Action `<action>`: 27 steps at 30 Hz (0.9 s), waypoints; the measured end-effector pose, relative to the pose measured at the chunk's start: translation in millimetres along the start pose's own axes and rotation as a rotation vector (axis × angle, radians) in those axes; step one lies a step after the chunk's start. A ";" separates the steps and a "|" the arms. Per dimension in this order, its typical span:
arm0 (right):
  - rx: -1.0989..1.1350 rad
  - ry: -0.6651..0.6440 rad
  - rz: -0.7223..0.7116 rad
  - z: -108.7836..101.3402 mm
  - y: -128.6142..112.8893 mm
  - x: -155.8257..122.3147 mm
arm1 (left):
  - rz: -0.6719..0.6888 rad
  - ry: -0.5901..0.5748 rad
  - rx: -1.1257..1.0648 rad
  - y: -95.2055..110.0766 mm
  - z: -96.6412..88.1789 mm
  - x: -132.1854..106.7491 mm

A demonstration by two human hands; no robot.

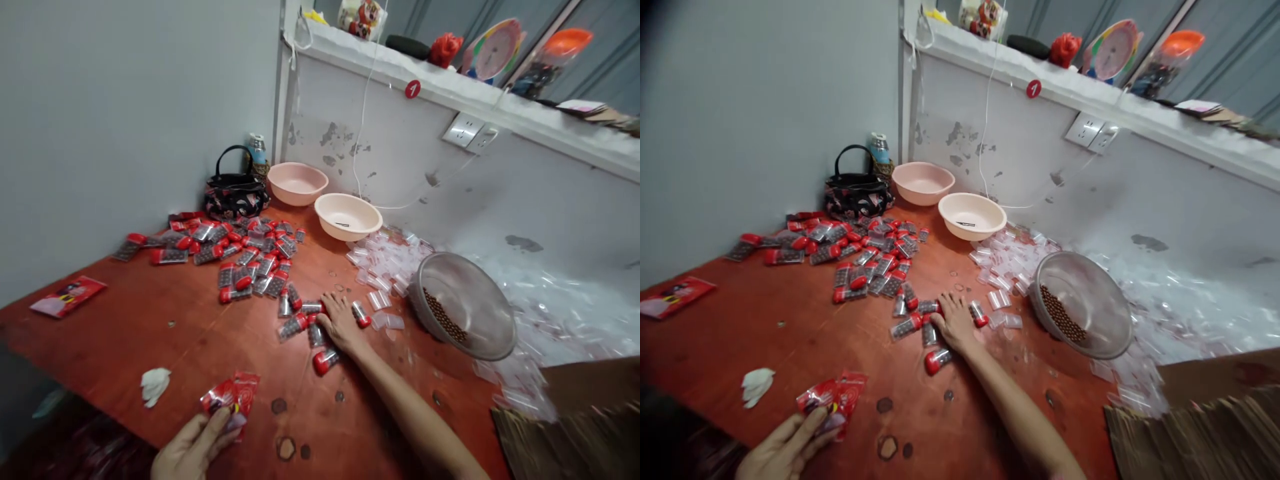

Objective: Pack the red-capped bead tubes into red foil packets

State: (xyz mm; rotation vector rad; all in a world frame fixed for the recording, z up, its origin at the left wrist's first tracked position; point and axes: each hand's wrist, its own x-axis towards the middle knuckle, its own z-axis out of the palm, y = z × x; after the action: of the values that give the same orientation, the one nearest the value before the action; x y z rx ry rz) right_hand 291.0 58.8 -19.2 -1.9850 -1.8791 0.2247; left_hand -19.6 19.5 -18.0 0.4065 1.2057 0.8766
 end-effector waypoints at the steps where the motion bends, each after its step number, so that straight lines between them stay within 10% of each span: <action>1: 0.060 0.004 0.005 0.2 -7.8 -13.0 | 0.005 0.002 -0.015 1.0 0.9 -1.3; 6: 0.484 0.113 0.124 -20.6 -51.5 -59.3 | 0.055 -0.056 -0.073 3.0 16.1 -13.4; 12: 1.157 -0.245 0.273 -20.9 -117.0 -84.7 | 0.025 -0.306 -0.068 -6.3 43.5 -38.7; 17: 1.384 -0.245 0.325 -10.6 -138.8 -82.8 | 0.040 -0.401 0.006 -12.9 40.0 -55.0; 22: 1.248 -0.264 0.254 -5.1 -137.9 -91.2 | 0.099 -0.423 0.129 -12.7 27.2 -55.7; 27: 0.500 -0.048 0.038 -21.6 -97.3 -93.2 | -0.013 -0.295 0.011 -13.6 19.6 -47.8</action>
State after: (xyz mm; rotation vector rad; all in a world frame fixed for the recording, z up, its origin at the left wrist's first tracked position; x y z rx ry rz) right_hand 201.7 -34.8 24.1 -1.6801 -1.6112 0.6849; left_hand -0.9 -22.3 9.6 0.5170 0.9409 0.7685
